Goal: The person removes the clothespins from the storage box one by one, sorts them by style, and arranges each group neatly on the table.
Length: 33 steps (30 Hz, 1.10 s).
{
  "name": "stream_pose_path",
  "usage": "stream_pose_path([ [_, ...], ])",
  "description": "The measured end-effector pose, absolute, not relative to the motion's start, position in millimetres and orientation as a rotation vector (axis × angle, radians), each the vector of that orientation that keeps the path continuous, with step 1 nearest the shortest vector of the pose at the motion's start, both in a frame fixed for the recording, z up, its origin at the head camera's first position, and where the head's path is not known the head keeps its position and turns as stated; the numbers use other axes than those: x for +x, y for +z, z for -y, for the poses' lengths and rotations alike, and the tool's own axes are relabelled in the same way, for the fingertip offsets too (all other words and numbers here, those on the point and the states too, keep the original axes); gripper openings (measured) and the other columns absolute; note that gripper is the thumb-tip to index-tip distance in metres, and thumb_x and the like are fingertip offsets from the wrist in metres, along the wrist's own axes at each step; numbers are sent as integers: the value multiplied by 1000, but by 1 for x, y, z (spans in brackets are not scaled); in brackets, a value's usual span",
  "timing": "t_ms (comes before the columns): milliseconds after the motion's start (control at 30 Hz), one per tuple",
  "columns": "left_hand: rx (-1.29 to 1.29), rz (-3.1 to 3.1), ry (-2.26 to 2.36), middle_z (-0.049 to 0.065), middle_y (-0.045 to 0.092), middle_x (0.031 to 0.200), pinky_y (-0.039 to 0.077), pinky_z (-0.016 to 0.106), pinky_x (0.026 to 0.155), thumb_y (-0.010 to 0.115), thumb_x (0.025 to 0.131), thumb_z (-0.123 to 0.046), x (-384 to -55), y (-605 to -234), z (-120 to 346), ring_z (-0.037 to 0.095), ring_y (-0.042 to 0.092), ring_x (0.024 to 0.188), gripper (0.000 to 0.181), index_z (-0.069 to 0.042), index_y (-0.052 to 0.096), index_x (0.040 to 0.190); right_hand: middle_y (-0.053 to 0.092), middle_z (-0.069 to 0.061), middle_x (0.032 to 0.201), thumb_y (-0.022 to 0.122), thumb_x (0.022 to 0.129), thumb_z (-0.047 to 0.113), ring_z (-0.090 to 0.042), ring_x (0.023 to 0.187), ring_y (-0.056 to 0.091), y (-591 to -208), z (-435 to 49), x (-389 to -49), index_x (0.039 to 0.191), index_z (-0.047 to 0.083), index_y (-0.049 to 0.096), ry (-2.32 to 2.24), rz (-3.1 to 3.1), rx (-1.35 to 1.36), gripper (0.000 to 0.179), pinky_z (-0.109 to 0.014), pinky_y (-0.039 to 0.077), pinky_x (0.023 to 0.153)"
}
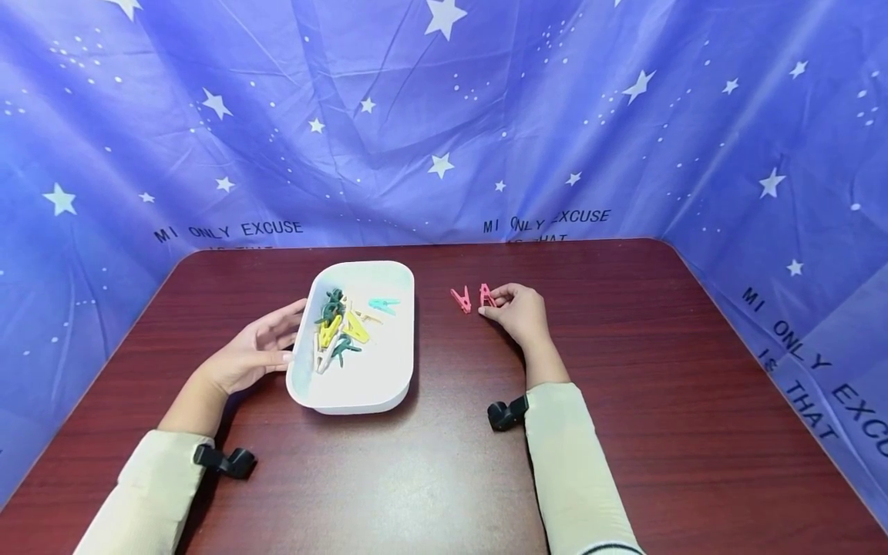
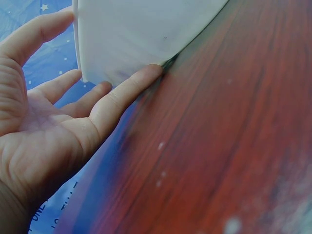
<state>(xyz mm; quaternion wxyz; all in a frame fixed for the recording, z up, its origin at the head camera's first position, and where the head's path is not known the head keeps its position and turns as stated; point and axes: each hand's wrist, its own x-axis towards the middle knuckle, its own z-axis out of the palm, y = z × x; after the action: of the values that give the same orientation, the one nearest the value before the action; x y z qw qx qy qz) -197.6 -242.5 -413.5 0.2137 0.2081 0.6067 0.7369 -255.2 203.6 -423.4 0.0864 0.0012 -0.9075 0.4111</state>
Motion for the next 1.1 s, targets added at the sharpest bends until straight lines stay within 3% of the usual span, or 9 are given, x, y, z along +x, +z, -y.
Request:
stream_pose_path([
  [300, 574, -1692, 2047, 26, 22, 151, 53, 37, 87, 62, 86, 12, -197, -413, 242, 24, 48, 126, 87, -5, 14, 156, 69, -13, 91, 85, 75, 20, -19, 73, 57, -420, -201, -252, 102, 0, 69, 1261, 2665, 11, 37, -23, 45, 60],
  [800, 563, -1694, 2047, 26, 22, 152, 53, 39, 88, 62, 85, 11, -198, -414, 243, 24, 47, 127, 87, -6, 15, 156, 66, -27, 96, 83, 76, 7, -6, 68, 58, -397, -185, -245, 106, -6, 69, 1611, 2358, 220, 36, -14, 49, 61],
  [1100, 586, -1695, 2042, 25, 24, 151, 53, 36, 87, 60, 86, 13, -198, -415, 243, 24, 47, 126, 85, -6, 15, 156, 64, -30, 93, 78, 78, -1, -14, 74, 60, -358, -155, -220, 106, -12, 66, 1652, 2352, 343, 32, -18, 51, 67],
])
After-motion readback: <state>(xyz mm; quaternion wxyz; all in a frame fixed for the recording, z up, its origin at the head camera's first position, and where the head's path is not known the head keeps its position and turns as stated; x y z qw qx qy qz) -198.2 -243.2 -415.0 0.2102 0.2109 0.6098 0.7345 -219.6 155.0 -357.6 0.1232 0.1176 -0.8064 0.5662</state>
